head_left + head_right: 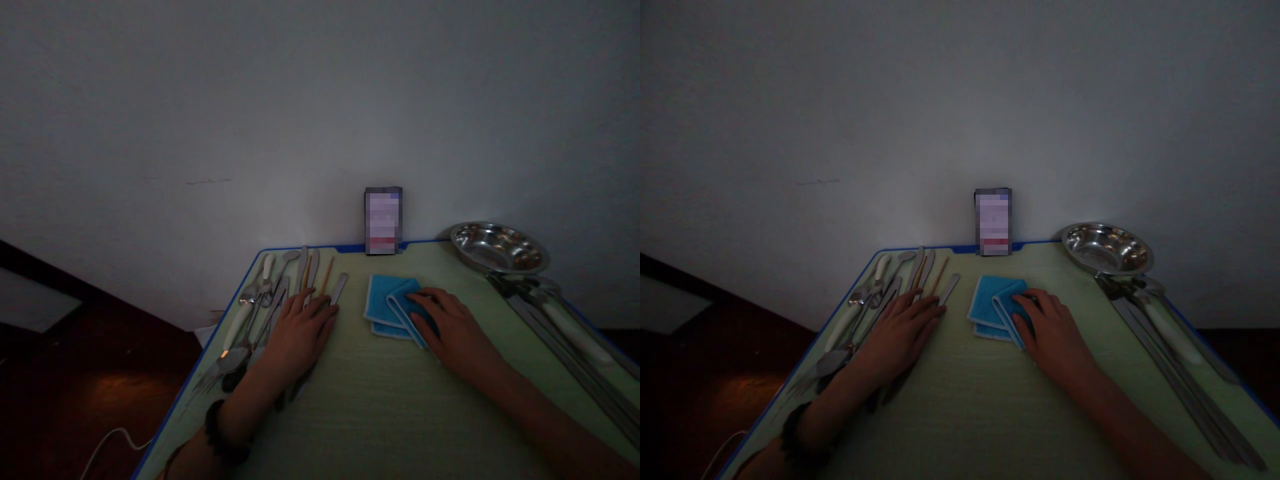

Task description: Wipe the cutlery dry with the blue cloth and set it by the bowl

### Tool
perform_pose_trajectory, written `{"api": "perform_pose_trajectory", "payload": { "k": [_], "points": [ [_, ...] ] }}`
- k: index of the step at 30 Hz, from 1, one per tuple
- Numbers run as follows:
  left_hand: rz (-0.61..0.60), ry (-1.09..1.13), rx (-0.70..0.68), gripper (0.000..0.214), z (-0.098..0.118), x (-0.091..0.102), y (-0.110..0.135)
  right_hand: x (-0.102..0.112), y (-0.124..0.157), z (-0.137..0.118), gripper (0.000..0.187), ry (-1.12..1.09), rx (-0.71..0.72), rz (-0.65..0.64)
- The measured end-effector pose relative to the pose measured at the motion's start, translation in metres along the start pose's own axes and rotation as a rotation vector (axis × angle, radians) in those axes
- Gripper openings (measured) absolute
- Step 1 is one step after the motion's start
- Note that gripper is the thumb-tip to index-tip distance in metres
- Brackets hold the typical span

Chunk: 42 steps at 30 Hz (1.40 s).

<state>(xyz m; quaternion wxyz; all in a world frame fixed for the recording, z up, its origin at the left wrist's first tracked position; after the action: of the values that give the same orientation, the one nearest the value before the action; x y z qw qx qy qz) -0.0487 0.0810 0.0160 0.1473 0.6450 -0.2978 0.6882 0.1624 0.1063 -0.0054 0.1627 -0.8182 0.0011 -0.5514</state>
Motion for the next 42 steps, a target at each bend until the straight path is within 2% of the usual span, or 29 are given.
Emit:
{"api": "perform_pose_trajectory", "payload": {
  "k": [4, 9, 18, 24, 31, 38, 42],
  "points": [
    [0.038, -0.066, 0.115, 0.031, -0.018, 0.004, 0.002, 0.001, 0.000, 0.000, 0.039, -0.003, 0.005, -0.007],
    [0.017, -0.154, 0.262, 0.026, -0.034, 0.009, 0.006, 0.000, 0.002, -0.002, 0.045, 0.019, 0.000, -0.030],
    [-0.071, -0.134, 0.277, 0.025, -0.025, 0.003, 0.006, -0.001, 0.002, -0.002, 0.046, 0.034, 0.020, -0.009],
    [-0.120, -0.116, 0.315, 0.027, -0.028, 0.003, 0.007, -0.001, 0.003, -0.002, 0.046, 0.035, 0.028, -0.001],
    [-0.236, -0.056, 0.339, 0.035, -0.031, -0.002, 0.011, -0.001, 0.003, -0.002, 0.047, 0.056, 0.010, -0.018],
    [-0.299, -0.064, 0.351, 0.032, -0.030, -0.001, 0.011, 0.000, 0.004, -0.006, 0.047, 0.088, 0.011, -0.001],
    [-0.281, -0.094, 0.343, 0.024, -0.022, 0.000, 0.010, 0.004, 0.002, -0.011, 0.036, 0.137, -0.001, 0.038]
  ]
}}
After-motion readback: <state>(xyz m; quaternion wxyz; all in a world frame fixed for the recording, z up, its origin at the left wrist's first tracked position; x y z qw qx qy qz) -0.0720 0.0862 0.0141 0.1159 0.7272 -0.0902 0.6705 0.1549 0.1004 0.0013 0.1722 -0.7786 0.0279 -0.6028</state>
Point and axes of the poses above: each hand's wrist, its own y-axis away from the middle knuckle, its own x-axis out of the back of the hand, z = x × y, the point moved 8 cm from there along -y, towards the middle knuckle, and after that the axes turned 12 degrees about -x, right-handed, at the moved point
